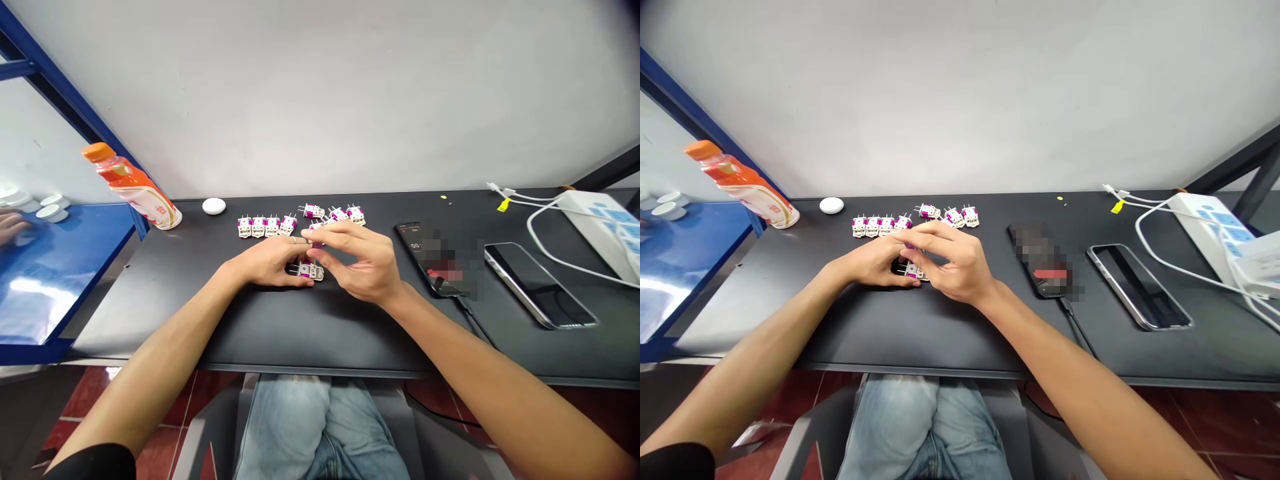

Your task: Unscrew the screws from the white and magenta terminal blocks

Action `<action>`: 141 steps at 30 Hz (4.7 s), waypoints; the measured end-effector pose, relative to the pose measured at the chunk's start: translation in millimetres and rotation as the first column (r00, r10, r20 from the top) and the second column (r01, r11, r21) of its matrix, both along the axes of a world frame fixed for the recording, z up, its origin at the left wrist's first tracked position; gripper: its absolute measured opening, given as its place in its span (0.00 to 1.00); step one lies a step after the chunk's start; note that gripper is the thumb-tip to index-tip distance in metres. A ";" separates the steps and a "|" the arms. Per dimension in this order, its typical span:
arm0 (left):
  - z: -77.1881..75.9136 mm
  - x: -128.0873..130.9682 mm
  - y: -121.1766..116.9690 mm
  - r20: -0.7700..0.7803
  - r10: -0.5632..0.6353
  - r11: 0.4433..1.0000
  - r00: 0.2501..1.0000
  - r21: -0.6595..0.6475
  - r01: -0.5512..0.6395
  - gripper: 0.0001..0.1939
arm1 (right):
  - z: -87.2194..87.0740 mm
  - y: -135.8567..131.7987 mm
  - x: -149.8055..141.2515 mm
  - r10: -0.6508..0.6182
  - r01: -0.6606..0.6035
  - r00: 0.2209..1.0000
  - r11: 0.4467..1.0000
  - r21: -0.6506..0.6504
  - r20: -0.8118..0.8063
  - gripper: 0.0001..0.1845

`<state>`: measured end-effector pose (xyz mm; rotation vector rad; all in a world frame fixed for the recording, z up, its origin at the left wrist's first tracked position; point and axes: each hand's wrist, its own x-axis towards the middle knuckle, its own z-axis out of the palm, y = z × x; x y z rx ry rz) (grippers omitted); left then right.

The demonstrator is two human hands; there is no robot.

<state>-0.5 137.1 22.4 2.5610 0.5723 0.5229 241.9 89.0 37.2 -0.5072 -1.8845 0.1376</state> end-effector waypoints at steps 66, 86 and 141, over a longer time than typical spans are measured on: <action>8.2 2.2 -3.7 -0.017 0.028 0.997 0.999 -0.078 -0.029 0.15 | -3.7 4.4 6.0 0.012 -0.018 0.998 0.995 -0.094 -0.060 0.17; 10.5 2.5 -4.1 -0.016 0.028 0.996 0.999 -0.090 -0.029 0.15 | -7.0 4.4 6.9 0.056 -0.067 0.996 0.984 -0.164 -0.068 0.15; 10.5 4.2 -5.3 0.019 0.031 0.988 0.999 -0.154 -0.027 0.14 | -9.5 6.6 5.2 0.010 -0.023 0.995 0.991 -0.128 -0.096 0.18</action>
